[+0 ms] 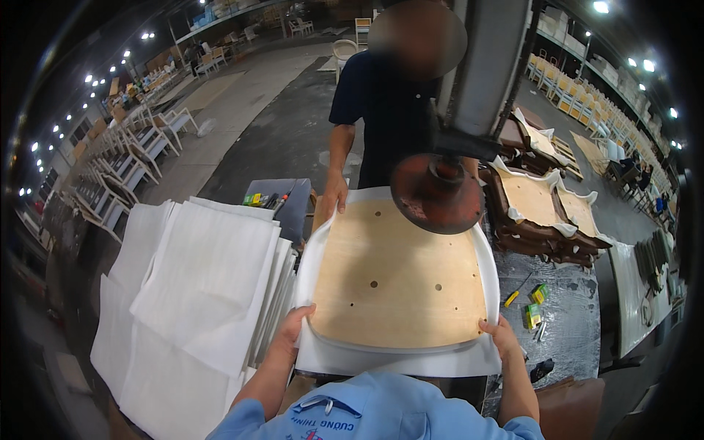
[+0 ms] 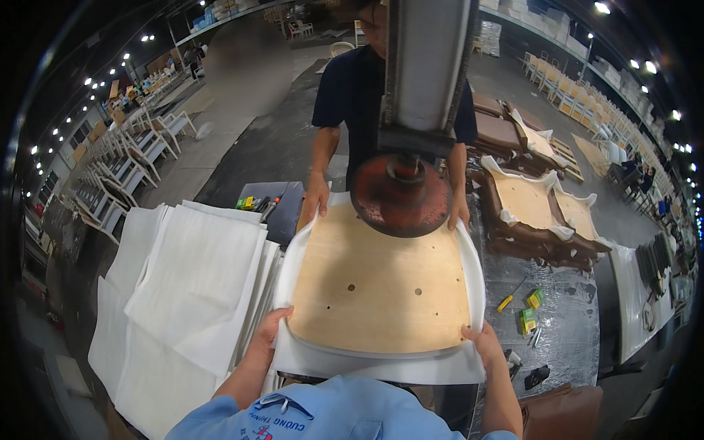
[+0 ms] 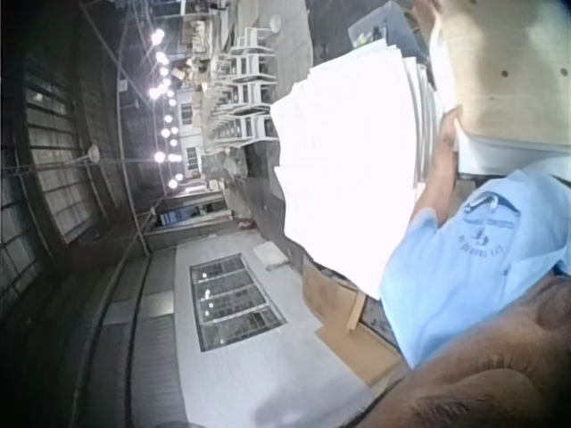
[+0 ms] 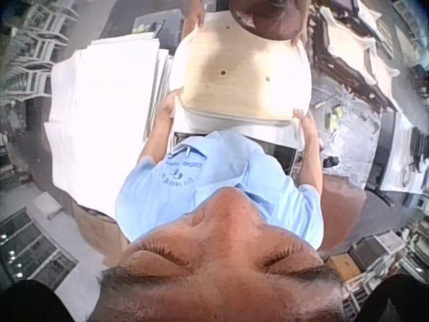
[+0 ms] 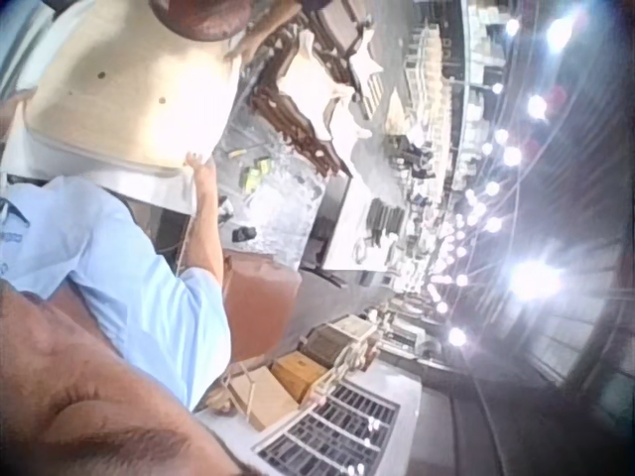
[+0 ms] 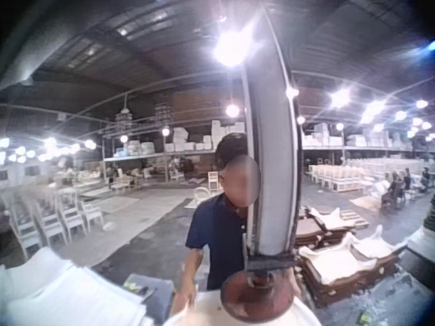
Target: The person places a white fabric layer over a chair seat base, then a brown leather cover, and uses a staple gun to secure the fabric to the underside of the seat. The process is repeated for multiple seats with assistance from a coworker.
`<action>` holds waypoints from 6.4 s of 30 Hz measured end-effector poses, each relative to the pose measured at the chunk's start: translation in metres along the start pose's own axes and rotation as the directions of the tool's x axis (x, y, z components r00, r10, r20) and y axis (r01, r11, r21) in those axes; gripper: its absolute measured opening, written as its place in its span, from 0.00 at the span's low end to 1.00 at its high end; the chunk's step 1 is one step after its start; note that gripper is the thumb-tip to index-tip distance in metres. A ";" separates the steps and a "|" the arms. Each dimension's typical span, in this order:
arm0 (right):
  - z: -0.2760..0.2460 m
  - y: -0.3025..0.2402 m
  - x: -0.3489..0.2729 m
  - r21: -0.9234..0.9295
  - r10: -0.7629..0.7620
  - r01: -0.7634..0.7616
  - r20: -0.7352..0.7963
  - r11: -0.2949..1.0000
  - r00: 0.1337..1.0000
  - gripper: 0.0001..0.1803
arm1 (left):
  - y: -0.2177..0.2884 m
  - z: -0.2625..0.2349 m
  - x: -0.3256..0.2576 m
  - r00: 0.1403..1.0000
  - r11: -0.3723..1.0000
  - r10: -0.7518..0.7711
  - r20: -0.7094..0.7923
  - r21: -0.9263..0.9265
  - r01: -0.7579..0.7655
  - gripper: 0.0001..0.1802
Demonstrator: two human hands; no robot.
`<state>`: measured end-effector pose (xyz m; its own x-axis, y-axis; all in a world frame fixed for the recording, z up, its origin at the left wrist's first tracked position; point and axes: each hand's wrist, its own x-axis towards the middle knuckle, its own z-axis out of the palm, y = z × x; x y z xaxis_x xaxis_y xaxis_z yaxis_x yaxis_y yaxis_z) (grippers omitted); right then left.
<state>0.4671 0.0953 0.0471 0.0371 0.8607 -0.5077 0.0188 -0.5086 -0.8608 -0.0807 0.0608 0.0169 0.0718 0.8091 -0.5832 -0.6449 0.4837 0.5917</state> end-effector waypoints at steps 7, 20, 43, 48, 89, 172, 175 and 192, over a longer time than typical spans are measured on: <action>0.003 0.006 0.007 -0.093 0.023 -0.028 -0.053 0.995 0.998 0.30 | -0.022 0.005 0.000 0.981 0.983 0.132 -0.144 0.150 -0.110 0.25; 0.012 0.010 0.003 -0.525 -0.173 0.071 -0.148 0.848 0.974 0.16 | -0.043 0.031 -0.001 0.886 0.152 0.463 0.019 0.983 -0.100 0.42; 0.022 0.030 0.001 -0.603 -0.282 0.082 -0.245 0.794 0.927 0.20 | -0.051 0.057 -0.028 0.931 -0.228 0.359 -0.059 0.962 0.149 0.34; 0.021 0.029 0.000 -0.707 -0.317 0.090 -0.197 0.702 0.928 0.29 | -0.030 0.030 -0.046 0.916 0.086 0.381 -0.125 0.991 0.099 0.28; -0.034 0.114 -0.013 0.400 0.276 -0.266 0.035 0.877 0.961 0.20 | -0.121 -0.034 -0.102 0.982 0.927 -0.116 -0.147 -0.371 0.054 0.21; 0.011 -0.002 0.090 -0.766 -0.333 -0.105 -0.393 0.634 0.857 0.19 | 0.018 0.007 0.048 0.889 0.786 0.355 -0.289 0.607 -0.117 0.18; -0.007 0.003 0.095 -0.754 -0.276 -0.120 -0.377 0.645 0.884 0.20 | 0.019 0.008 0.046 0.904 0.819 0.315 -0.288 0.564 -0.106 0.17; -0.023 0.012 0.105 -0.036 0.111 -0.122 -0.228 0.992 0.967 0.24 | 0.052 -0.001 0.053 0.936 0.853 0.222 -0.273 0.519 -0.051 0.11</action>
<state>0.4942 0.1791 -0.0162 0.2659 0.7711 -0.5785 0.0505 -0.6104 -0.7905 -0.1110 0.1286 0.0158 -0.2834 0.7735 -0.5668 -0.1591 0.5450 0.8232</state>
